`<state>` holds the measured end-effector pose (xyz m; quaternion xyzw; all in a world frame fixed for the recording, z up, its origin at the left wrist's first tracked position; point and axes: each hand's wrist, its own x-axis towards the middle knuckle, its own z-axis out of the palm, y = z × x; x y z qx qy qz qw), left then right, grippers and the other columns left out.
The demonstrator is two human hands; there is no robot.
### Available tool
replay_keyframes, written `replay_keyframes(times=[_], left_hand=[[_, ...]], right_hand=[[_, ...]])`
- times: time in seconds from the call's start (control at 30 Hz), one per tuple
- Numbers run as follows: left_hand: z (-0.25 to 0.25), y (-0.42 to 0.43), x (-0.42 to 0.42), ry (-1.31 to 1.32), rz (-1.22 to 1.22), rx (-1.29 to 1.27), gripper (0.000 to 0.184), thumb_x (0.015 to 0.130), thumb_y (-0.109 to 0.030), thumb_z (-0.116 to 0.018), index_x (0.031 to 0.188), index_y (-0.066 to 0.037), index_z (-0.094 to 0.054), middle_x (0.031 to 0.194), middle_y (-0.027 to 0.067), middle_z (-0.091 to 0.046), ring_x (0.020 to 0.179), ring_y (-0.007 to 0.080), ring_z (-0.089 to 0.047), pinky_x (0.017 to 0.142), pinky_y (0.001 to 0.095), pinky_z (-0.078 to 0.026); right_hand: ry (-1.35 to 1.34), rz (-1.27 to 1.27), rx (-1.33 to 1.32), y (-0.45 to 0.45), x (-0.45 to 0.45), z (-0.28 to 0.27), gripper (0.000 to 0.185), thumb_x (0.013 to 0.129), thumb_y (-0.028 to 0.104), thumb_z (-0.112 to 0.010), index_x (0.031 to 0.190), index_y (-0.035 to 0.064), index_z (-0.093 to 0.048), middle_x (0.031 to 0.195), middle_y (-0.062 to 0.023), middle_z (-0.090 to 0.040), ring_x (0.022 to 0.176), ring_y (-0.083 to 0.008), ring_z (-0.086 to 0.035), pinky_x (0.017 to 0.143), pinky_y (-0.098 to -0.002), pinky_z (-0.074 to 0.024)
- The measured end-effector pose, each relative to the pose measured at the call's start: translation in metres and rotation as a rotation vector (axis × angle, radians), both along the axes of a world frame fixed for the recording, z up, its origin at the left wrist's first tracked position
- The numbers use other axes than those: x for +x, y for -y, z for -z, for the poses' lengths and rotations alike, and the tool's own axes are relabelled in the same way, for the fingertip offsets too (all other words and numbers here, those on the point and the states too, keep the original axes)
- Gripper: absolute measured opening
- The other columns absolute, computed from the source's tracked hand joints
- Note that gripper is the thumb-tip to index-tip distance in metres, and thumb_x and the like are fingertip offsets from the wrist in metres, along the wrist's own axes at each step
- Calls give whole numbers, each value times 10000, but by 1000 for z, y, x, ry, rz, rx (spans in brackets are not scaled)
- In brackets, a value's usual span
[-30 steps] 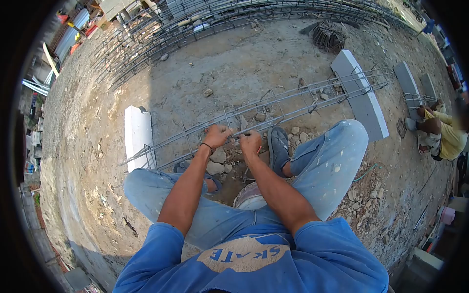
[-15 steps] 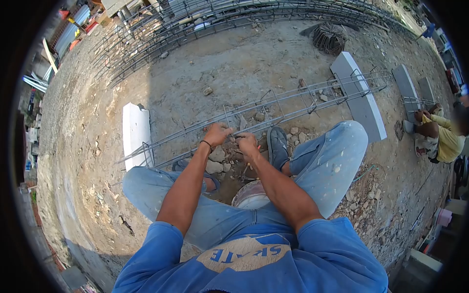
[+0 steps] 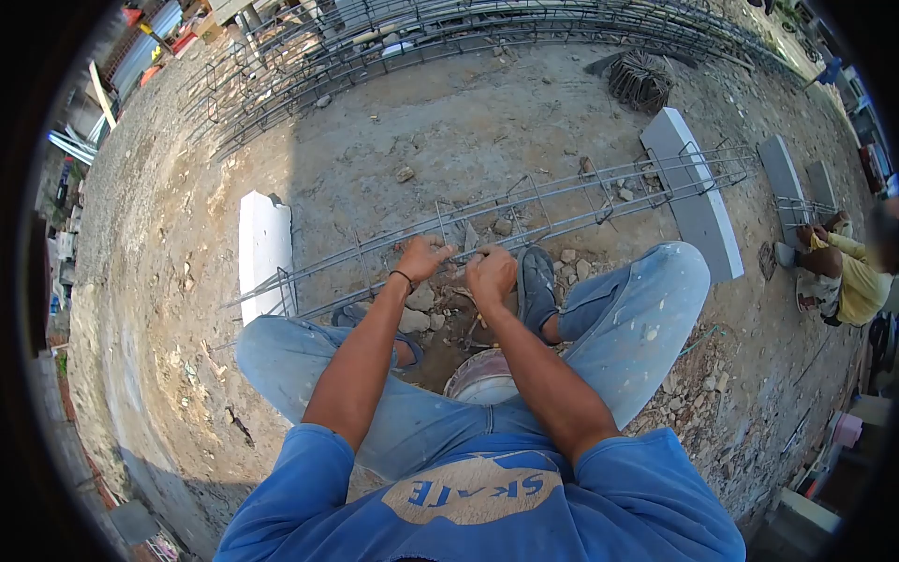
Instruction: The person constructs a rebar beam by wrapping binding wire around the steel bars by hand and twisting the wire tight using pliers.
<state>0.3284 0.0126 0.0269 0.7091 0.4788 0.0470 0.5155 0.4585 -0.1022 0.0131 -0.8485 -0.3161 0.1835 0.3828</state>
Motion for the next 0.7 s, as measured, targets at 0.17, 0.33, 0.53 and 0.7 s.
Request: replay_keyframes(times=[0.17, 0.33, 0.53, 0.7], left_hand=[[4, 0, -2, -3, -59, -69, 346, 853, -288, -733, 1026, 10, -702, 924, 176, -721, 893, 239, -675, 798, 374, -511], [6, -1, -6, 38, -34, -91, 405, 873, -275, -715, 1123, 34, -638, 999, 199, -710, 943, 254, -676, 821, 379, -512], [36, -6, -7, 66, -52, -125, 510, 865, -280, -714, 1211, 67, -573, 1081, 233, -687, 1014, 297, -672, 880, 389, -508], [40, -8, -8, 91, -14, -107, 489, 898, -235, -698, 1235, 75, -526, 1033, 214, -690, 980, 252, -669, 839, 363, -517]], right_hand=[[2, -633, 35, -66, 45, -26, 224, 718, 96, -627, 887, 29, -758, 809, -187, -710, 763, -363, -681, 703, -429, -528], [-132, -1342, -317, -113, 70, 14, 212, 730, 63, -667, 917, 17, -755, 822, -119, -727, 812, -268, -690, 687, -417, -531], [-803, -1256, -676, -123, 64, 12, 201, 788, 13, -618, 947, -8, -741, 845, -47, -716, 791, -164, -619, 622, -359, -483], [-358, -1548, -698, -141, 59, 8, 182, 771, 61, -631, 902, -7, -738, 718, -33, -665, 656, -138, -529, 573, -323, -420]])
